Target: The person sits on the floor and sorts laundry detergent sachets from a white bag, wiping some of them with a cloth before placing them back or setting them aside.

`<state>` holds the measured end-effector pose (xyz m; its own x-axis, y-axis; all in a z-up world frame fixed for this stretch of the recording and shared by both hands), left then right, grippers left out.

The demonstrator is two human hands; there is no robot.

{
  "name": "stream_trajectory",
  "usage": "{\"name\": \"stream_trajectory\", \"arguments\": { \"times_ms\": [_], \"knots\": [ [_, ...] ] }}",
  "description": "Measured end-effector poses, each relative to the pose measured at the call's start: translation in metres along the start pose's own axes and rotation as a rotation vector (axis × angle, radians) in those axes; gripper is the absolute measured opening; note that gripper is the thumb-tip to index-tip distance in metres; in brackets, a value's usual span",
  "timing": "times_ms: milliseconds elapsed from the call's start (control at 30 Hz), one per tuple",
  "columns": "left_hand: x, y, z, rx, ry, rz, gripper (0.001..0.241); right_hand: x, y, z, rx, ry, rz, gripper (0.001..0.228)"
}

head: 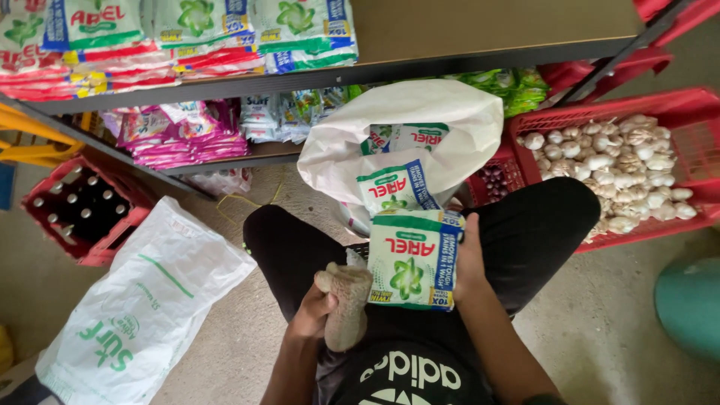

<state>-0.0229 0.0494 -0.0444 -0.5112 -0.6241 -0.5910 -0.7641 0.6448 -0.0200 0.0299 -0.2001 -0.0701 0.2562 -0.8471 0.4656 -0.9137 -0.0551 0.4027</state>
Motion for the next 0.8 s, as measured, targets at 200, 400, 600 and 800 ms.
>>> {"name": "stream_trajectory", "arguments": {
  "times_ms": [200,400,600,800],
  "knots": [
    [-0.014,-0.003,-0.011,0.002,0.047,-0.146,0.034,0.03,-0.044,-0.068,-0.127,0.17,0.308,0.055],
    [-0.041,0.003,-0.033,-0.045,-0.082,-0.346,0.034,0.061,-0.076,-0.087,0.133,-0.209,0.312,0.095],
    [-0.011,0.008,-0.02,-0.043,0.117,-0.197,0.048,0.042,-0.07,-0.05,-0.023,0.079,0.172,0.097],
    [-0.025,-0.018,-0.062,-0.133,0.032,-0.207,0.04,0.009,-0.07,0.035,-0.201,0.352,0.527,0.057]
  ]
}}
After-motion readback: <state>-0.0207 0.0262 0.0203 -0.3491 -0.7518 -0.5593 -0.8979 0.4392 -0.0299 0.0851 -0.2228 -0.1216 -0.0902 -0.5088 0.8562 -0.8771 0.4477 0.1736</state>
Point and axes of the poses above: each hand's wrist, its own y-axis away from the middle knuckle, its own z-axis out of the back of the hand, x = y × z, the point moved 4 cm from there along -y, towards the middle knuckle, and after that the axes turned 14 degrees about z, right-handed, at the moved point
